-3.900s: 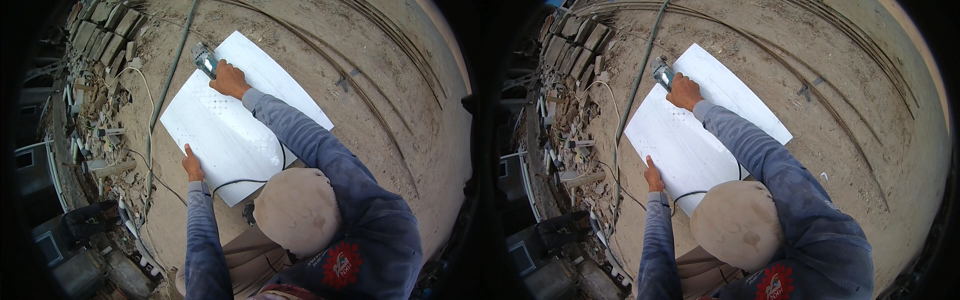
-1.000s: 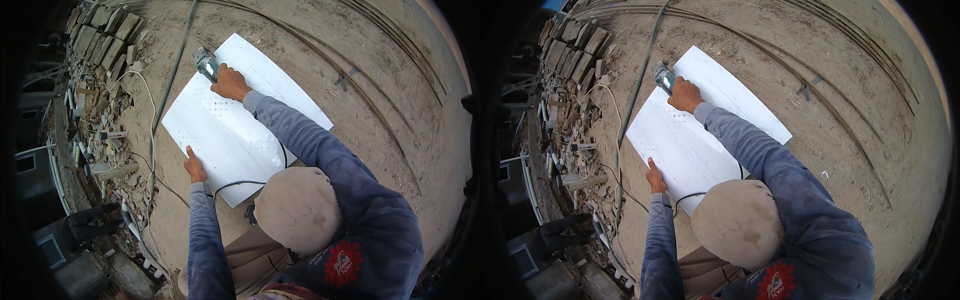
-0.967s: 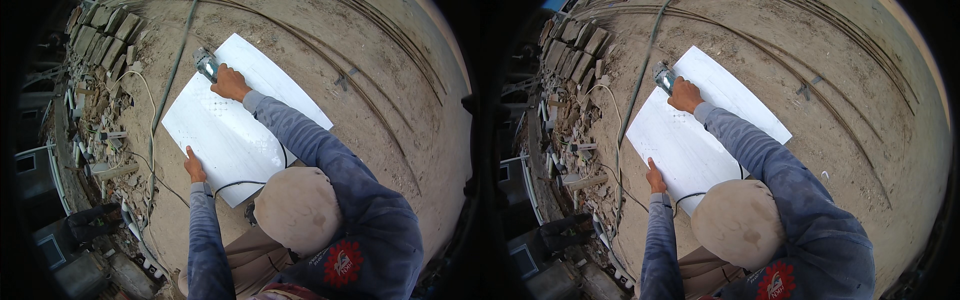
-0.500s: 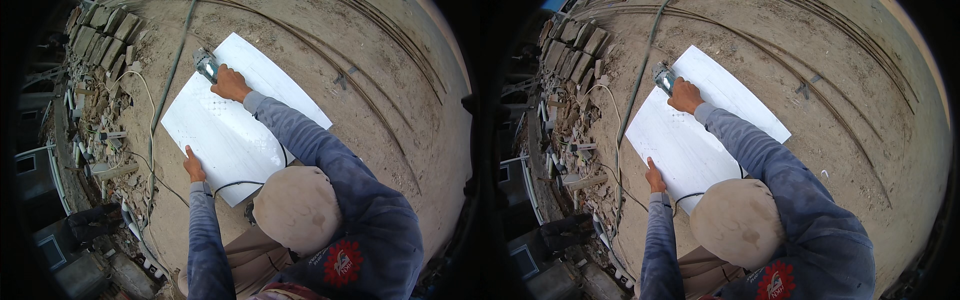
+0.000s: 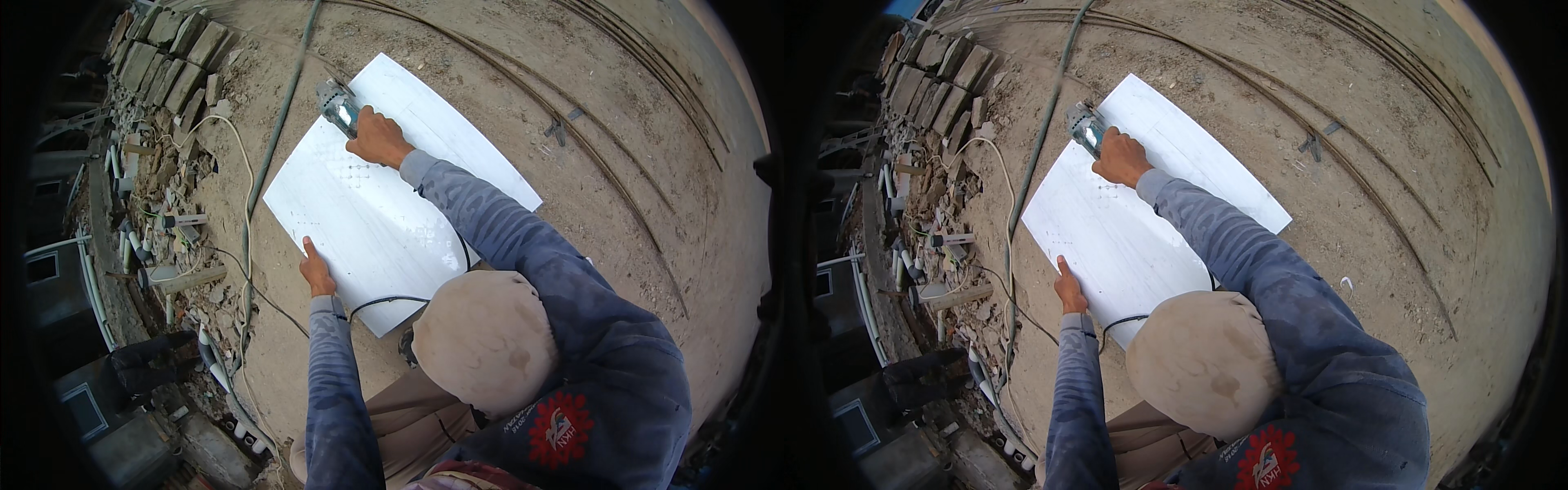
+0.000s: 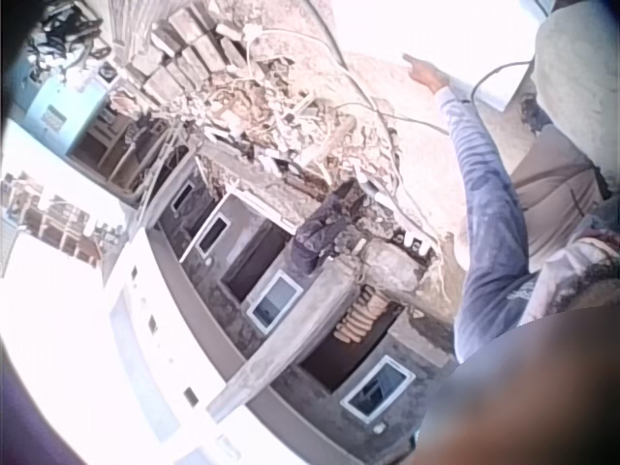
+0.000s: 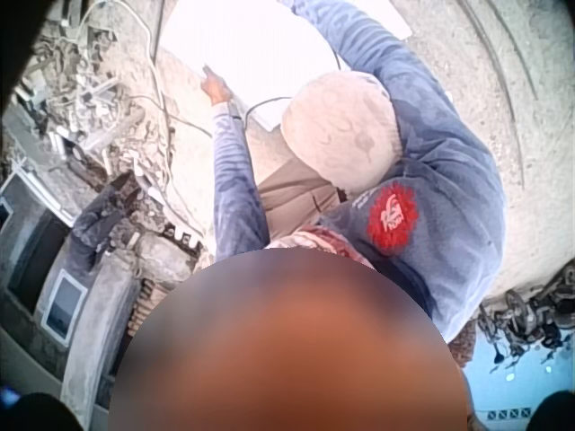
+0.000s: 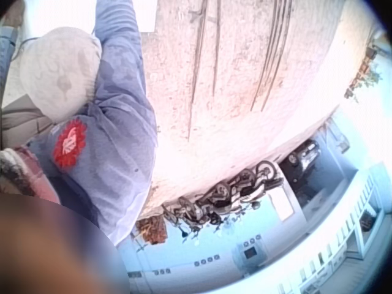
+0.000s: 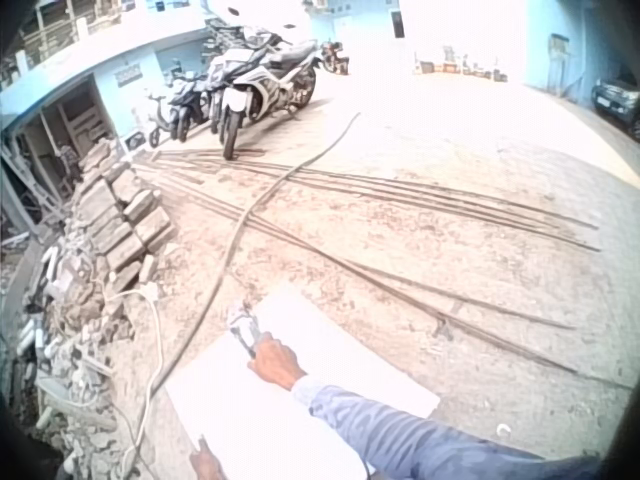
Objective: The person positions a white rectangular tile on the ground and uses an angle grinder to cut along marked lines. The person makes several straight cuts to separate sections of the tile.
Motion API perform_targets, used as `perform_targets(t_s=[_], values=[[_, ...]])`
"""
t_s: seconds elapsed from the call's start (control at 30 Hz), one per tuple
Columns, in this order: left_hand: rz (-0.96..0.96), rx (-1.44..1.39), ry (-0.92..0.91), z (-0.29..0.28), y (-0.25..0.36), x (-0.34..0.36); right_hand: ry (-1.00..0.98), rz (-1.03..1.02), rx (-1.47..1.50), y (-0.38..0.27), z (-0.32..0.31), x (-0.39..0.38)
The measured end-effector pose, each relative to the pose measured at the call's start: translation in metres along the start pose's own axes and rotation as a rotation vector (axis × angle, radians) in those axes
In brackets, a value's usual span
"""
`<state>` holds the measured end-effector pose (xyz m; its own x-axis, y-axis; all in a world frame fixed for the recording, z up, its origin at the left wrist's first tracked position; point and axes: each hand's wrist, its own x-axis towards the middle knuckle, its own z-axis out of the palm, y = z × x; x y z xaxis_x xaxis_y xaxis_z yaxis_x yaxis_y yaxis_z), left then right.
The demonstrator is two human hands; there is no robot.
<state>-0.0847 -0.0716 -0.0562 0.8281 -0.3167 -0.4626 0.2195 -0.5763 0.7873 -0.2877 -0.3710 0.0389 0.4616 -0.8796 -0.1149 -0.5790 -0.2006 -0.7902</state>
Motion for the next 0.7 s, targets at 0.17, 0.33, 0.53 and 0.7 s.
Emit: perform_targets(t_s=[0.17,0.33,0.53,0.7], values=[[0.021,-0.022,-0.015,0.0000,-0.0025,0.0021,0.002,-0.005,0.000,0.0004,0.0000,-0.0028],[0.000,-0.012,-0.002,0.0007,0.0002,-0.0009,0.000,0.004,-0.006,0.0016,-0.0002,-0.0046],[0.005,0.009,0.013,0.0016,0.0038,-0.0046,-0.001,0.002,0.001,0.0040,0.0000,-0.0083],[0.005,-0.011,-0.004,0.0010,0.0022,-0.0007,0.008,-0.013,-0.005,0.0048,-0.0002,-0.0102]])
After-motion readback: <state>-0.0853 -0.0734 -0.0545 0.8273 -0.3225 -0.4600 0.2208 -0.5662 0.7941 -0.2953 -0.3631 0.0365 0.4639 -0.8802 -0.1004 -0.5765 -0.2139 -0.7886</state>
